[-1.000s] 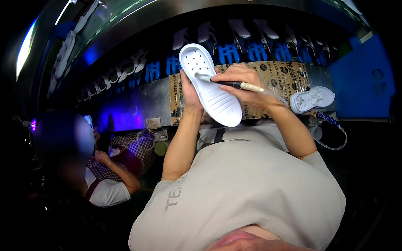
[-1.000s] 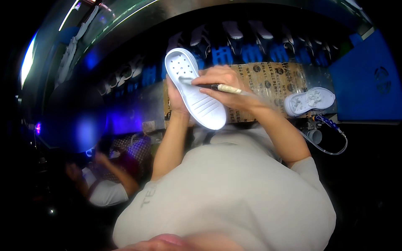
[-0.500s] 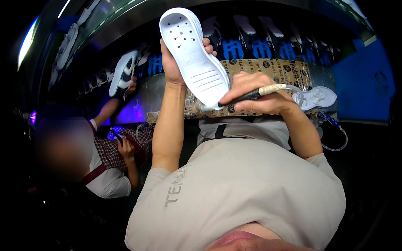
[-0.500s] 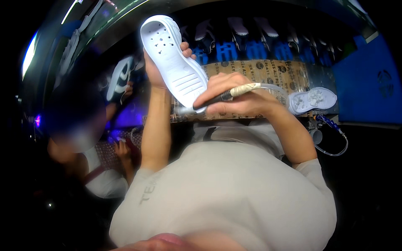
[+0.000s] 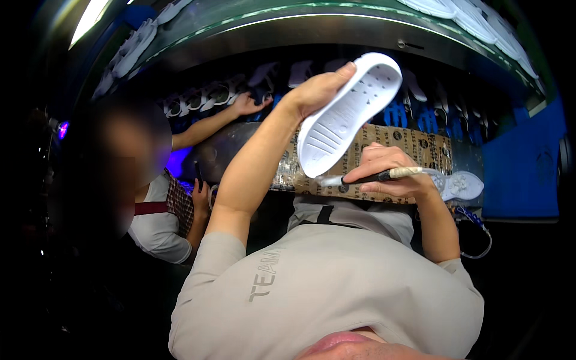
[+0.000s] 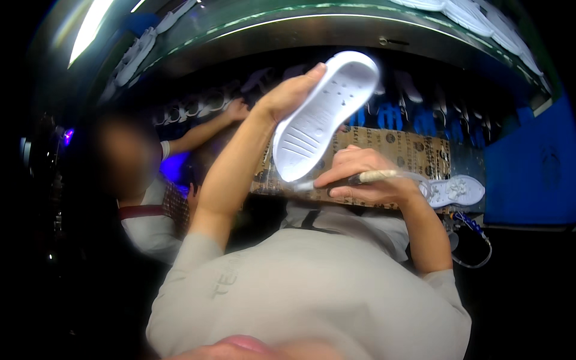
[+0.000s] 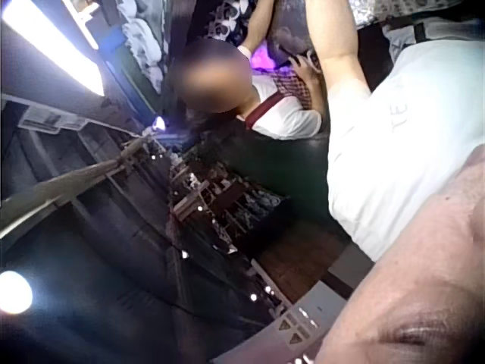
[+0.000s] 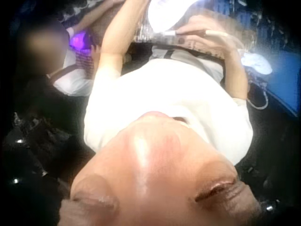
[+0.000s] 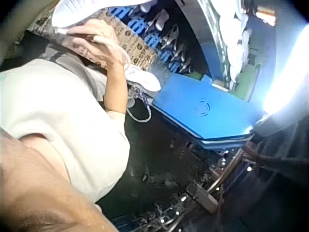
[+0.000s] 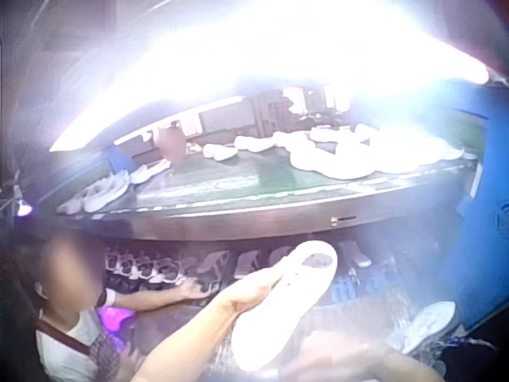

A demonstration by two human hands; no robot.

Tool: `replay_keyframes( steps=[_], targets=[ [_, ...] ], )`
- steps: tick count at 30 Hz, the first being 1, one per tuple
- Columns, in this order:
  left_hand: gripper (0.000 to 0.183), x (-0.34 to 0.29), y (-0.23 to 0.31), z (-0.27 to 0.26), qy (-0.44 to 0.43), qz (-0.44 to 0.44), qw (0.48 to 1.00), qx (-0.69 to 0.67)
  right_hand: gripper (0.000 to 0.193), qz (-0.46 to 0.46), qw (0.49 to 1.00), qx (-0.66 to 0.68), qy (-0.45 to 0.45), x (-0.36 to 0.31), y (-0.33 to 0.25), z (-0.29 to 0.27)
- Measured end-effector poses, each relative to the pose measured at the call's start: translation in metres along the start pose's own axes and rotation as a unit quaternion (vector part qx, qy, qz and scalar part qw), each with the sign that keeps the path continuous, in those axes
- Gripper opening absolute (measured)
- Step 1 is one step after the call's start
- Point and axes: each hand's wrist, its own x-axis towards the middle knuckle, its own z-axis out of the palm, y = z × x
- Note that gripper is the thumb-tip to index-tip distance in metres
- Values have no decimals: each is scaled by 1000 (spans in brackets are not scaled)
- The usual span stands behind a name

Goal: The person repeatedly picks up white shoe insoles from a conveyor belt, applies glue to the underside using a brush, and places them back on the belt. The process is repeated for multiple insoles in a continuous assembly line workflow.

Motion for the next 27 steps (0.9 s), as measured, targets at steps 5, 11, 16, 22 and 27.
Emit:
replay_keyframes(
  steps=[5, 11, 16, 22, 27],
  targets=[
    [69, 19, 3, -3, -63, -117, 976, 173, 27, 62, 987, -122, -80, 5, -8, -2],
    [73, 22, 3, -5, -147, -143, 929, 307, 30, 69, 980, -186, 25, 1, -4, -7],
    [75, 16, -2, -14, -155, -141, 923, 322, 29, 90, 977, -189, 50, -3, -6, -15],
    [79, 8, 3, -19, -156, -153, 908, 356, 33, 33, 988, -147, 44, -11, 0, -26],
    [73, -3, 0, -27, -119, -184, 926, 309, 38, 82, 977, -197, 19, -14, 2, -31]
  ],
)
